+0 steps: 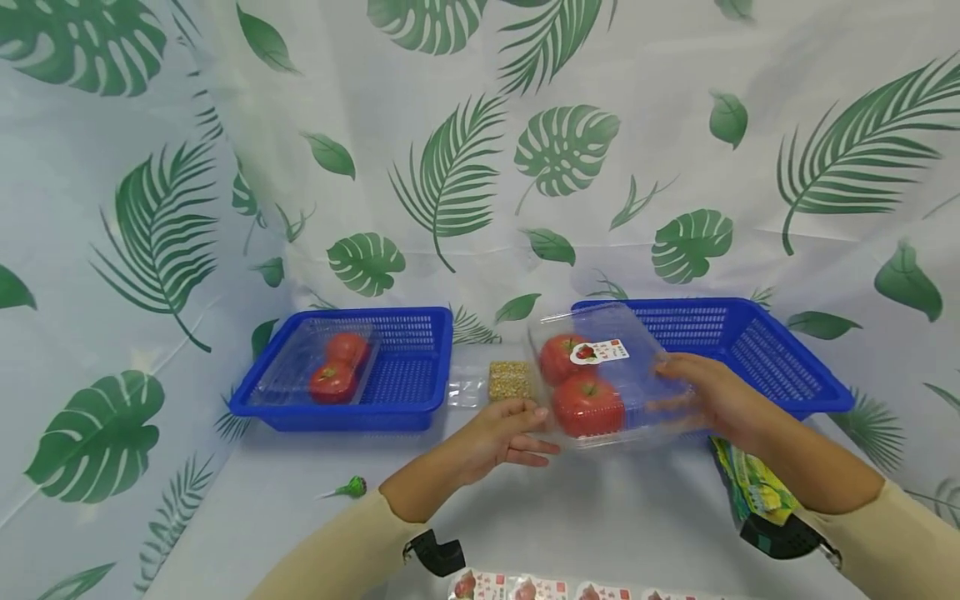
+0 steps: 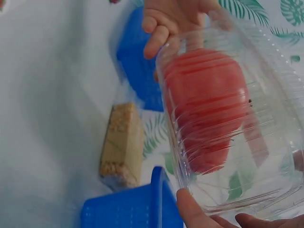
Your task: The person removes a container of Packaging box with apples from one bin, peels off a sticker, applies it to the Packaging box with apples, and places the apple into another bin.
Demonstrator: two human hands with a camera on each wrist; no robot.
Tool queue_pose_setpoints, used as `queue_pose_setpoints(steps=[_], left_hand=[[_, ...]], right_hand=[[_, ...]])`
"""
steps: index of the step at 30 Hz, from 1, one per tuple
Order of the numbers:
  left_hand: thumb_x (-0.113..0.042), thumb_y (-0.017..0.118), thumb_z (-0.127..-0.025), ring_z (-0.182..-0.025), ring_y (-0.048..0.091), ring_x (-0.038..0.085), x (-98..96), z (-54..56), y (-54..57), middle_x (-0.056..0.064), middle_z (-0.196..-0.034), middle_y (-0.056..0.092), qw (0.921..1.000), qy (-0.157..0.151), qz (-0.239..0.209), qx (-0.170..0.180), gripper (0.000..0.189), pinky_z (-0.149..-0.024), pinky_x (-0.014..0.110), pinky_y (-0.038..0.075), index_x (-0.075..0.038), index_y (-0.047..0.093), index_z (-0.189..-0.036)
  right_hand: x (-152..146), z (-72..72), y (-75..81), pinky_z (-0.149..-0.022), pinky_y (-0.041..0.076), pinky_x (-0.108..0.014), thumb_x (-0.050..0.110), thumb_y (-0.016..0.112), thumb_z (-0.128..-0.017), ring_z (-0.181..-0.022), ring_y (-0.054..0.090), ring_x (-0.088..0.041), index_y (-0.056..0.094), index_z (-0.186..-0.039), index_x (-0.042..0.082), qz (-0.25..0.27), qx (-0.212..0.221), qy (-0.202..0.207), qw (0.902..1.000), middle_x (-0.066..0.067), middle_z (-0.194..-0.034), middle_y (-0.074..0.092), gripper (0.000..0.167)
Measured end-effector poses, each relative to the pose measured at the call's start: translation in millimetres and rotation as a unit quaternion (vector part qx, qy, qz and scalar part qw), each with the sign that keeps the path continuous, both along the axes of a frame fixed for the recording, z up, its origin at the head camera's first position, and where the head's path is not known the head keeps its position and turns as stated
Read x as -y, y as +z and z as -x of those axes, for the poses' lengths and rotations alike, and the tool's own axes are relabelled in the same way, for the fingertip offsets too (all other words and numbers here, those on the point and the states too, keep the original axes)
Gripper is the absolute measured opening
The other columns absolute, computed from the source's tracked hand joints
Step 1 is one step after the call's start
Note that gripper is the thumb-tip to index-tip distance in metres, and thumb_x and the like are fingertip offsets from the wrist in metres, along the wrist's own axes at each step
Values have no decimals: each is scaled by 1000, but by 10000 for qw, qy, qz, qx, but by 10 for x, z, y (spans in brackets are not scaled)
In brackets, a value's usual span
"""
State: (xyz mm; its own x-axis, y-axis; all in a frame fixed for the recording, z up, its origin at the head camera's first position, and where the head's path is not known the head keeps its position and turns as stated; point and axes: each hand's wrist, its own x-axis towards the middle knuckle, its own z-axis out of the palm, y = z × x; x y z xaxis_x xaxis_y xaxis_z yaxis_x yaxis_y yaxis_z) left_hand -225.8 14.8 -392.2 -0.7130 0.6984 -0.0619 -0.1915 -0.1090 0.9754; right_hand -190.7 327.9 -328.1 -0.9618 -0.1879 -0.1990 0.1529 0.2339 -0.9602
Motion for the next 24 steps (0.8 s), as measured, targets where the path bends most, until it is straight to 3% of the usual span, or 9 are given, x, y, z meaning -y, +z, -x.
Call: queue_pose_setpoints(steps=[4,9,13,17,21,24], left_hand=[[-28,56,-100,-112,59,42,-139,124,-60,20,-121,61,9999,122,-26,56,38,-83,45,55,1,50,-123],[-34,61,-96,-108,63,37,-348,321,-203,18,-118,64,9994,270,161,168,46,-81,44,56,-4,49,-129],[-35,64,-95,-108,62,39,-485,452,-320,17,-117,64,9989,306,232,285,57,-81,45,56,-5,43,-139],[-32,66,-94,-113,57,44,-617,554,-380,21,-118,62,9985,332,137,419,61,-80,44,56,-2,40,-141],[-28,70,-91,-110,59,43,-796,644,-390,22,-112,64,9967,567,86,572,58,-77,43,57,0,45,-135],[-25,73,-89,-96,67,36,-948,704,-395,20,-103,67,9935,879,65,724,55,-75,43,58,-1,47,-131]], right_hand=[[-148,48,1,-91,48,-57,47,45,-100,-117,56,-39,14,-154,3,-73,-57,-46,9999,-26,-154,16,77],[-361,94,-31,-86,53,-51,44,43,-103,-105,65,-29,13,-153,-1,138,-365,-197,9990,-27,-152,17,74],[-551,140,-55,-82,55,-48,39,42,-104,-98,68,-21,29,-147,6,340,-553,-304,9974,-14,-141,36,56],[-739,200,-69,-80,56,-46,39,43,-104,-96,68,-20,43,-128,19,449,-607,-355,9965,7,-122,50,31],[-922,265,-81,-79,56,-47,36,45,-104,-94,69,-21,42,-128,17,696,-493,-460,9953,12,-115,56,31],[-1048,312,-89,-77,56,-48,35,47,-103,-92,70,-22,41,-127,17,803,-401,-623,9940,12,-112,57,30]])
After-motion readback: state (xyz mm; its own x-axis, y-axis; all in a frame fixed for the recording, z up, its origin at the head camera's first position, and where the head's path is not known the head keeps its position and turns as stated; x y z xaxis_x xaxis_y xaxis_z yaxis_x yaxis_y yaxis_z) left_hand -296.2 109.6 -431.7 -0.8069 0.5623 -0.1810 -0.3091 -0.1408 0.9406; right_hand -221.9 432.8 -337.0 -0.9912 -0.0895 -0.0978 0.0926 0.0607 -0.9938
